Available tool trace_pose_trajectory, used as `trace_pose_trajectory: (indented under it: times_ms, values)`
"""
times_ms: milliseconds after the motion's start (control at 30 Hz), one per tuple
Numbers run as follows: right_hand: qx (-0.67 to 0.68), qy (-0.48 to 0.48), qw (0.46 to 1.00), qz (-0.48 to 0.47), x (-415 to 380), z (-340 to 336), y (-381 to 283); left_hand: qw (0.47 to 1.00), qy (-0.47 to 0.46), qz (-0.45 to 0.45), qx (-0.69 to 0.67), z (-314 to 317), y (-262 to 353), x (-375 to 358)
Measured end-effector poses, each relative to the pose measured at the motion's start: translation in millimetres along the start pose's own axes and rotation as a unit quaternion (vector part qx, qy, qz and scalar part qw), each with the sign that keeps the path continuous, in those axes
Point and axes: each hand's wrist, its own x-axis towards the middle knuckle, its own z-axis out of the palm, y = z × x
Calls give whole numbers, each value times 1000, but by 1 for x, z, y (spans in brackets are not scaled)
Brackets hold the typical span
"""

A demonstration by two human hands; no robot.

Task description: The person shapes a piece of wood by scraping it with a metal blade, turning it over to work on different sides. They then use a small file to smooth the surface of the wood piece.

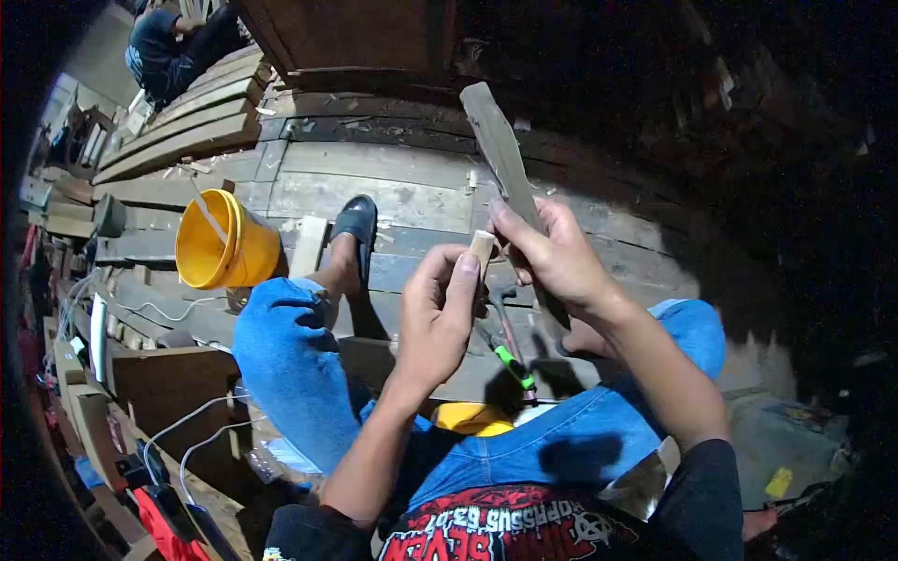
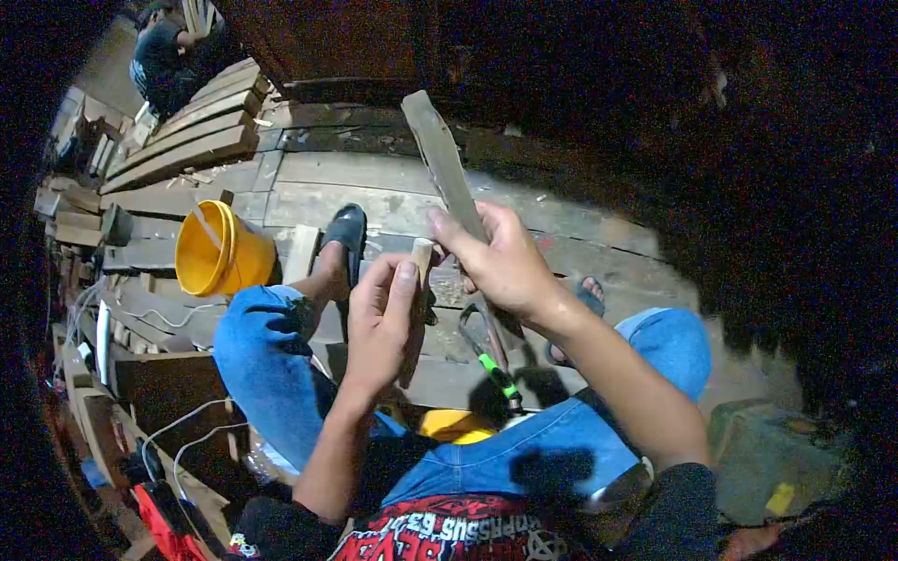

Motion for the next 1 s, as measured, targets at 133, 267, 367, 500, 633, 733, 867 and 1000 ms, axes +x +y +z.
trace_pose_trajectory:
  times_ms: [133, 267, 367, 500, 633, 733, 867, 1000]
  values:
    - [-2, -13, 1000, 2, 0, -7, 0, 998, -14, -27, -52, 1, -3, -2]
    - [-53, 39, 998, 11, -4, -2, -1, 1000, -10, -1, -30, -1, -5, -4]
    - [-55, 32, 998, 17, -1, 0, 7, 1000, -1, 22, -11, -6, -13, -3]
    - [-53, 29, 998, 18, -6, 2, -2, 999, 25, 41, -11, -4, -4, -3]
    - [-65, -1, 998, -4, -7, -4, -2, 997, 35, 67, 26, -1, 3, -3]
    - [-66, 12, 997, -38, -2, -8, 3, 996, 52, 66, -1, 0, 1, -2]
    - [-74, 9, 994, -78, -9, -3, 2, 991, 72, 92, -67, -5, -13, 3]
    - [-81, -4, 995, -64, -14, 2, 3, 995, 38, 73, -57, -4, 5, -2]
